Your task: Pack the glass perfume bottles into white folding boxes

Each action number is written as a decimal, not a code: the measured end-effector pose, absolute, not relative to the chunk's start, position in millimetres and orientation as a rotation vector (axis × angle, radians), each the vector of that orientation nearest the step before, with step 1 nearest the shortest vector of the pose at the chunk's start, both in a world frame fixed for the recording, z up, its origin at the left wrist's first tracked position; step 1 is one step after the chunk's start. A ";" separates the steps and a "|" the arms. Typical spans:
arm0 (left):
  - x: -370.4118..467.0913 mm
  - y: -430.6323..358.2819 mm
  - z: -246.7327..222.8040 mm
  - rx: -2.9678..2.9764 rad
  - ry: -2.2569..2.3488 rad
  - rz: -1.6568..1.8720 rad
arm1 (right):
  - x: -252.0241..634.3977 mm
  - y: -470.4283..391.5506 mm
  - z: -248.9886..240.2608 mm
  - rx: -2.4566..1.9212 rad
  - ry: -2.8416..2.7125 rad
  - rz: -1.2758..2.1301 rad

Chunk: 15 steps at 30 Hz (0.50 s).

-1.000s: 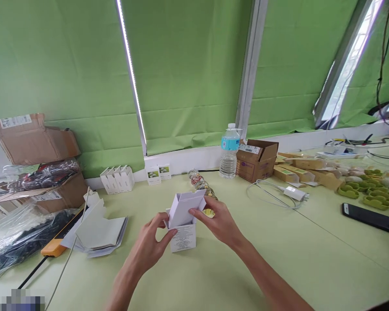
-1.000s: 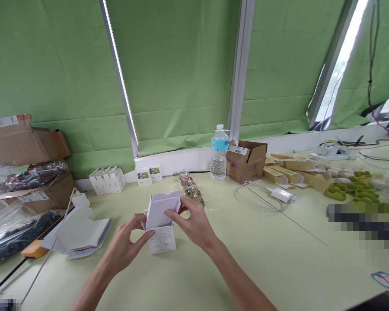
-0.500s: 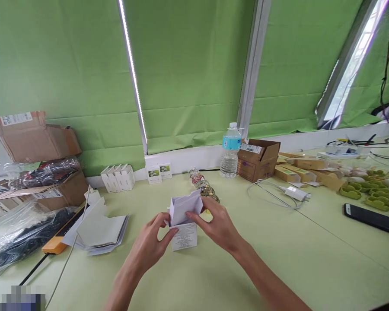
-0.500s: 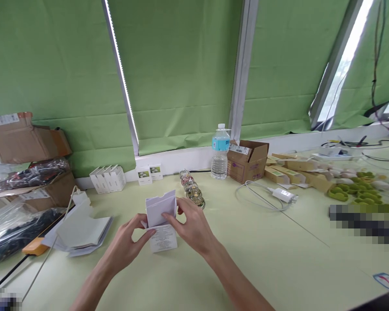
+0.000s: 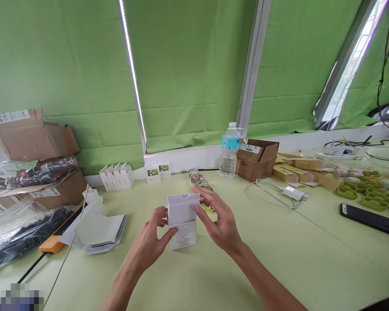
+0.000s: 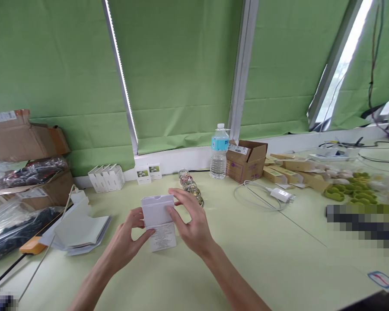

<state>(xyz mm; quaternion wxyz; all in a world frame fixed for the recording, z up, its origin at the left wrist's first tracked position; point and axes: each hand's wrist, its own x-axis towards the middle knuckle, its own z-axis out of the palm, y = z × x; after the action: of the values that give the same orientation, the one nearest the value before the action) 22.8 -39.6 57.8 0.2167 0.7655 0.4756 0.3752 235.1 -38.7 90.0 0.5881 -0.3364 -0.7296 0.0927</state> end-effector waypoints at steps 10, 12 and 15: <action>22.3 -41.5 57.3 2.143 1.330 1.030 | 234.2 -36.2 88.8 -0.787 -1.711 0.133; 22.5 -41.2 57.1 2.148 1.330 1.030 | 234.0 -35.0 88.2 -0.794 -1.723 0.111; 23.2 -40.8 57.4 2.140 1.330 1.035 | 233.8 -34.0 87.6 -0.799 -1.736 0.081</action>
<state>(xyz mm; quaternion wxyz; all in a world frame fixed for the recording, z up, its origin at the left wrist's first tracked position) 23.2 -40.8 57.4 0.2072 0.7686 0.4777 0.3716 233.8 -34.0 87.6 0.5764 -0.3414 -0.7416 0.0348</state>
